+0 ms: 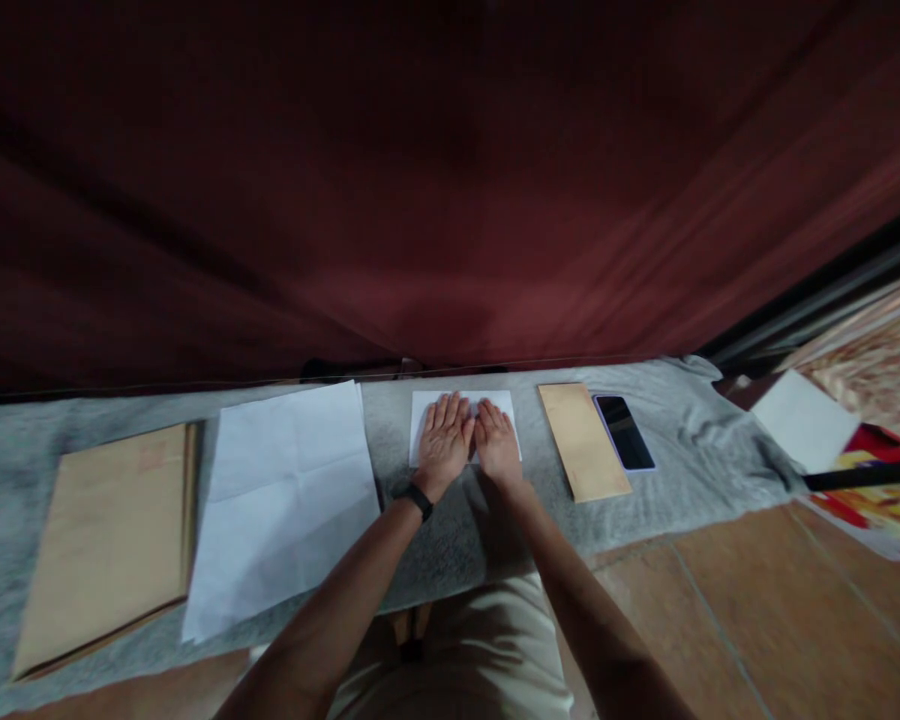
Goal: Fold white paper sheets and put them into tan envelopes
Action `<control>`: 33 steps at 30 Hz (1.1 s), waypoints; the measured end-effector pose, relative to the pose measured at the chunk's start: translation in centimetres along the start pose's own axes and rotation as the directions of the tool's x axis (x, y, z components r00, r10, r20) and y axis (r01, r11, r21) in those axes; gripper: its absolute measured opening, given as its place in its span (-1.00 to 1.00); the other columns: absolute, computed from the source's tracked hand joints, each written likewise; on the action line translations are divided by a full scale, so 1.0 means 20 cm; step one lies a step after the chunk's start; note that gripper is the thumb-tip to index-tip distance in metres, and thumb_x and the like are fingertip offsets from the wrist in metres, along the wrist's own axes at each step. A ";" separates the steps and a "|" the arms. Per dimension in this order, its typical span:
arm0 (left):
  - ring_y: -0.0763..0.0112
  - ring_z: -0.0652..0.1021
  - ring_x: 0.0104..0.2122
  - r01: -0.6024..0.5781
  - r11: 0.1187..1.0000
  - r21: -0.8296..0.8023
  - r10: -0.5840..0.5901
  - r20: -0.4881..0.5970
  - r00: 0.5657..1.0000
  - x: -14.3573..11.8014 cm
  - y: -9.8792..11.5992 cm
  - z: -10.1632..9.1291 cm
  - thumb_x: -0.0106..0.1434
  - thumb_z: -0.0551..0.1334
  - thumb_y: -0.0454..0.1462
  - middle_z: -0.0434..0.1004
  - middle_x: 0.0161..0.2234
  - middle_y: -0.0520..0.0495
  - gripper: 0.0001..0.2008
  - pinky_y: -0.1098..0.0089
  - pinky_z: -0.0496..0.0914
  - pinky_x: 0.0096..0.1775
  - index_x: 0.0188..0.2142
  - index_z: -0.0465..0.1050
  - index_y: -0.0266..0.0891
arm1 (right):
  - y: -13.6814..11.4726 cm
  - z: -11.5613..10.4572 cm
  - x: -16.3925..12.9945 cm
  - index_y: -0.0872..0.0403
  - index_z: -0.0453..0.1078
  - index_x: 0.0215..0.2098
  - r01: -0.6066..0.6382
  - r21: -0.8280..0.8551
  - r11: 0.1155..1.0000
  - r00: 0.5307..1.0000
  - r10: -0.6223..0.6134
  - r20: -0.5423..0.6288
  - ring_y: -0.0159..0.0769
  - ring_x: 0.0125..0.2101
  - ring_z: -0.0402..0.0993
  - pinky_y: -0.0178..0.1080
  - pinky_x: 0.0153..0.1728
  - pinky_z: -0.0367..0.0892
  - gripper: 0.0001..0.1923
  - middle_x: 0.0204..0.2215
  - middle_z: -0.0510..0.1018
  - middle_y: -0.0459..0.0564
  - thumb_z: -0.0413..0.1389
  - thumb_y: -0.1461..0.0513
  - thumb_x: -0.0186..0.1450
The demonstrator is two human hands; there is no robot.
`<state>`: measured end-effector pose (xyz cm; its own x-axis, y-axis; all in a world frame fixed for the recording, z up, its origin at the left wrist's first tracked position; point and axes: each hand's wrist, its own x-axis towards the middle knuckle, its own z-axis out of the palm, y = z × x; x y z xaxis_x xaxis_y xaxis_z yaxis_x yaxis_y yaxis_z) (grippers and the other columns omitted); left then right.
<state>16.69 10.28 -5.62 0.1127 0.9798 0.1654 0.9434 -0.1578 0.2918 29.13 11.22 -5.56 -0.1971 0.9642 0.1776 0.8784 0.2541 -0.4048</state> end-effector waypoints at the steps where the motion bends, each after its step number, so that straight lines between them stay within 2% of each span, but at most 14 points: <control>1: 0.17 -0.02 0.46 -0.004 1.000 0.008 0.004 0.006 1.000 0.00 -0.01 0.00 0.50 -0.13 -0.21 0.05 0.45 -0.18 -0.44 0.06 -0.08 0.43 0.42 0.08 -0.32 | -0.01 0.00 0.03 0.18 0.27 0.35 -0.006 0.055 0.998 1.000 0.006 -0.010 -0.18 0.38 0.15 -0.02 0.37 0.06 -0.46 0.35 0.32 0.18 -0.27 0.20 0.55; 4: 0.15 -0.02 0.46 -0.031 0.999 0.029 0.030 0.031 0.999 0.00 -0.02 0.02 0.45 -0.04 -0.26 0.03 0.46 -0.21 -0.40 0.04 -0.07 0.43 0.44 0.03 -0.35 | -0.06 0.03 0.10 0.16 0.31 0.33 0.070 0.186 0.980 0.997 -0.066 -0.029 -0.22 0.37 0.18 -0.02 0.37 0.09 -0.43 0.31 0.38 0.16 -0.31 0.15 0.56; 6: 0.15 -0.01 0.46 -0.048 0.998 0.031 0.046 0.042 0.998 0.00 -0.04 0.03 0.43 0.00 -0.26 0.02 0.46 -0.22 -0.37 0.04 -0.05 0.43 0.45 0.00 -0.36 | -0.09 0.05 0.12 0.14 0.28 0.35 0.137 0.196 0.971 0.991 -0.135 -0.024 -0.21 0.38 0.15 0.01 0.38 0.06 -0.43 0.33 0.36 0.13 -0.32 0.14 0.57; 9: 0.19 0.01 0.46 -0.037 0.999 0.034 0.036 0.040 0.999 0.00 -0.04 0.04 0.44 -0.03 -0.27 0.02 0.46 -0.24 -0.37 0.06 -0.02 0.43 0.45 -0.03 -0.38 | -0.09 0.07 0.11 0.16 0.23 0.38 0.164 0.129 0.978 0.986 -0.164 -0.015 -0.19 0.40 0.11 0.02 0.39 0.02 -0.42 0.36 0.31 0.13 -0.34 0.13 0.57; 13: 0.21 0.00 0.46 0.013 0.998 0.054 -0.014 0.017 1.000 0.00 -0.06 0.02 0.46 -0.12 -0.29 0.00 0.46 -0.22 -0.41 0.09 -0.04 0.43 0.44 0.02 -0.40 | -0.01 0.06 0.07 0.17 0.17 0.41 0.184 -0.036 0.982 0.983 -0.184 0.005 -0.07 0.41 0.07 0.07 0.39 -0.02 -0.42 0.40 0.20 0.19 -0.24 0.08 0.57; 17: 0.21 0.01 0.46 0.071 0.996 0.058 -0.070 -0.023 0.997 -0.01 -0.12 -0.03 0.48 -0.14 -0.24 -0.01 0.46 -0.24 -0.41 0.11 -0.06 0.43 0.44 0.03 -0.42 | 0.11 0.03 0.05 0.13 0.13 0.43 0.158 -0.164 0.974 0.987 -0.161 -0.004 0.00 0.40 0.09 0.08 0.37 -0.01 -0.41 0.42 0.15 0.19 -0.14 0.03 0.54; 24: 0.15 0.04 0.45 0.157 0.986 0.061 -0.151 -0.084 0.985 -0.06 -0.23 -0.06 0.46 -0.07 -0.21 0.01 0.45 -0.33 -0.38 0.11 -0.08 0.43 0.42 0.04 -0.52 | 0.26 0.02 0.00 0.27 0.09 0.43 0.094 -0.245 0.965 0.988 -0.120 -0.095 0.00 0.38 0.12 0.04 0.37 0.00 -0.37 0.40 0.19 0.26 -0.19 0.05 0.55; 29: 0.13 0.08 0.44 0.179 0.980 0.087 -0.170 -0.100 0.980 -0.08 -0.23 -0.07 0.46 -0.09 -0.20 0.03 0.44 -0.35 -0.38 0.09 -0.07 0.42 0.41 0.05 -0.53 | 0.29 0.01 -0.03 0.29 0.11 0.43 0.068 -0.255 0.965 0.987 -0.103 -0.126 0.03 0.36 0.17 0.09 0.35 0.02 -0.37 0.38 0.21 0.29 -0.18 0.06 0.55; 33: 0.11 0.10 0.43 0.176 0.980 0.095 -0.167 -0.096 0.981 -0.07 -0.22 -0.08 0.46 -0.10 -0.21 0.05 0.43 -0.37 -0.38 0.07 -0.05 0.42 0.40 0.08 -0.56 | 0.24 -0.01 -0.01 0.35 0.16 0.39 0.026 -0.242 0.970 0.990 -0.058 -0.126 0.09 0.36 0.16 0.14 0.35 0.01 -0.39 0.36 0.24 0.35 -0.16 0.10 0.54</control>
<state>11.80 9.40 -5.66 -0.0765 0.9759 0.2042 0.9738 0.0291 0.2257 33.47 12.17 -7.43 -0.1907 0.9306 0.3124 0.9523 0.2527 -0.1713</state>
